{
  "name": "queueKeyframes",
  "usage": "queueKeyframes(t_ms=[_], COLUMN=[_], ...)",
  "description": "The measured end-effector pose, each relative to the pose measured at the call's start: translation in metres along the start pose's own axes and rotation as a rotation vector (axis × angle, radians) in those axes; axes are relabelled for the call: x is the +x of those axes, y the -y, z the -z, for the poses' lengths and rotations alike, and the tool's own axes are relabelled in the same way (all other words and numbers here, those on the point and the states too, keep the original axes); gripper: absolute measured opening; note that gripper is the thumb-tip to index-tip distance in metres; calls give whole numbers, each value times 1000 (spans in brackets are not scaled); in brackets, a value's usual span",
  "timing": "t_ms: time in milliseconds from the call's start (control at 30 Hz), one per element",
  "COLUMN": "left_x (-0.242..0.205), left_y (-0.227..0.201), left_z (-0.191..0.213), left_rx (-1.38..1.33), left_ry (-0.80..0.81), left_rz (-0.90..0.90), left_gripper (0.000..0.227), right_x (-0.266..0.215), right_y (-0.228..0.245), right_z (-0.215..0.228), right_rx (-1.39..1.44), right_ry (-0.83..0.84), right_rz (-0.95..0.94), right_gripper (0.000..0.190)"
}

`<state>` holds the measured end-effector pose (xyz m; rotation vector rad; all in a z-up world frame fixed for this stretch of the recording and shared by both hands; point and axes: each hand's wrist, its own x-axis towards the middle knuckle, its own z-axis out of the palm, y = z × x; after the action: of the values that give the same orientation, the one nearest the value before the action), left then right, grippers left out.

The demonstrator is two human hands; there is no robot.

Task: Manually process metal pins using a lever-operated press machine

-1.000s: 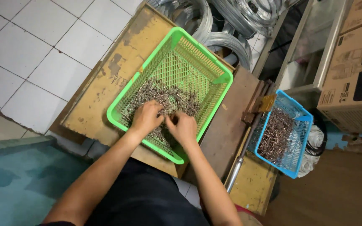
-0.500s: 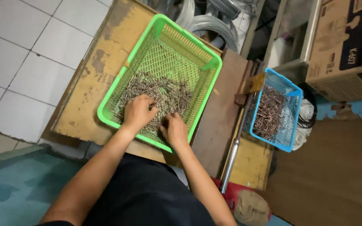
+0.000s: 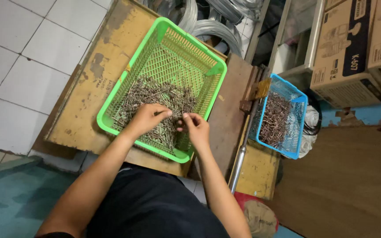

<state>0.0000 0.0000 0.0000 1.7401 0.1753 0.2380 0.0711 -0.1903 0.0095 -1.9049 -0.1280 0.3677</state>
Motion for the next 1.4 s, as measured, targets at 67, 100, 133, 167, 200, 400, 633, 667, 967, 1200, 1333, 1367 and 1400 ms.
queueKeyframes(t_ms=[67, 100, 133, 167, 200, 400, 633, 667, 967, 1200, 1333, 1367, 1400], left_x=[-1, -1, -1, -2, -3, 2, 7, 11, 68, 134, 187, 197, 207], left_y=[1, 2, 1, 1, 0, 6, 26, 37, 9, -10, 16, 23, 30], left_z=[1, 2, 1, 2, 3, 2, -8, -13, -67, -180, -232, -240, -249], left_rx=[0, -1, -5, -15, -25, -159, -219, -204, -113, -89, -40, -30, -21], left_ry=[28, 47, 43, 33, 23, 9, 5, -8, 4, 22, -27, -53, -79], left_rz=[7, 20, 17, 32, 46, 221, 284, 210, 2, -189, -258, -246, -233], left_gripper=[17, 20, 20, 19, 19, 23, 27, 23, 19, 14, 11, 10, 10], right_x=[13, 22, 21, 21, 20, 13, 27, 26, -10, -14, -17, -19, -20], right_y=[-14, -21, -19, -17, -16, -2, -38, -38, 22, -121, -127, -119, -111], right_z=[9, 14, 16, 16, 16, 18, 19, 19, 93, 254, 246, 240, 235], right_rx=[172, 341, 336, 357, 378, 398, 422, 465, 194, -515, -278, -168, -58], right_ry=[20, 50, 52, 55, 58, 122, 165, 147, -110, -450, -366, -380, -394], right_rz=[-101, -203, -200, -216, -233, -295, -265, -284, -173, -238, -319, -367, -413], right_gripper=[20, 22, 22, 26, 30, 31, 33, 34, 44, 41, 47, 48, 49])
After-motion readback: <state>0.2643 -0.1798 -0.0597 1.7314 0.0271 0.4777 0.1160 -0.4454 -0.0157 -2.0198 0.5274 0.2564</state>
